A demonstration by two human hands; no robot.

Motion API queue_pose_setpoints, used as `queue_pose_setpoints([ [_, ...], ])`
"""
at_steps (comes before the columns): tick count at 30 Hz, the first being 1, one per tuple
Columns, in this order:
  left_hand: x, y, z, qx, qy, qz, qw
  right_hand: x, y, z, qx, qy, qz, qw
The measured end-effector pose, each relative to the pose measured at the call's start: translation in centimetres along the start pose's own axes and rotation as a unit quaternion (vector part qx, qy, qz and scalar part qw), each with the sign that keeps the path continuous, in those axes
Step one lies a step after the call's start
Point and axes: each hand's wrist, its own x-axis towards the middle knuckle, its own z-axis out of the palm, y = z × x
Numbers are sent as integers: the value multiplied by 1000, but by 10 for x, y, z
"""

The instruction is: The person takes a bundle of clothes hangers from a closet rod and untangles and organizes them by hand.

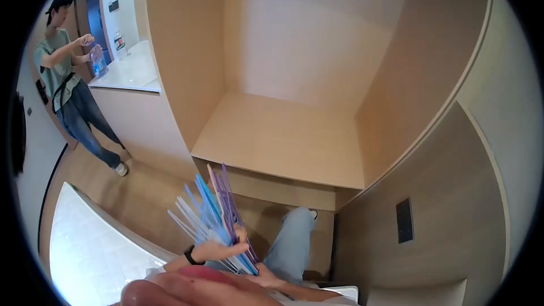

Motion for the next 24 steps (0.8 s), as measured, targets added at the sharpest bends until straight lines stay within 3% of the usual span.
queue_pose_setpoints([
  [2, 34, -7, -21, -65, -13, -14, 998, 24, -26, -4, 114, 26, 33, 993],
  [3, 23, 3, -2, -80, -30, -40, 996, -24, -44, 13, 151, 53, 80, 984],
  [5, 55, 0, -12, 71, 63, 76, 993, -7, -80, -4, 213, 96, 83, 969],
  [6, 58, -3, -18, 110, 124, 100, 981, 3, -100, -7, 167, 150, 66, 972],
  [8, 58, -10, -24, 177, 243, 144, 943, 14, -136, -25, 272, 112, 58, 954],
  [9, 56, -27, -25, 176, 274, 127, 937, 16, -157, -35, 308, 109, 51, 944],
  [10, 48, -56, -27, 174, 304, 106, 930, 20, -184, -43, 272, 192, 36, 942],
  [11, 37, -80, -27, 172, 335, 85, 922, 17, -205, -65, 290, 162, 6, 943],
  [12, 25, -97, -23, 177, 328, 44, 927, 20, -220, -92, 358, 108, 3, 928],
  [15, -34, -142, -12, 229, 275, -68, 931, 29, -285, -137, 364, 38, -81, 927],
  [19, -99, -216, 32, 392, 184, -216, 875, 31, -417, -170, 192, 214, -232, 929],
  [20, -104, -202, 32, 458, 119, -212, 855, 28, -453, -181, 184, 167, -257, 934],
  [23, -87, -214, 26, 458, 101, -267, 842, 25, -564, -211, 221, 94, -289, 927],
  [24, -74, -228, 21, 439, 164, -302, 830, 27, -603, -219, 194, 118, -293, 929],
])
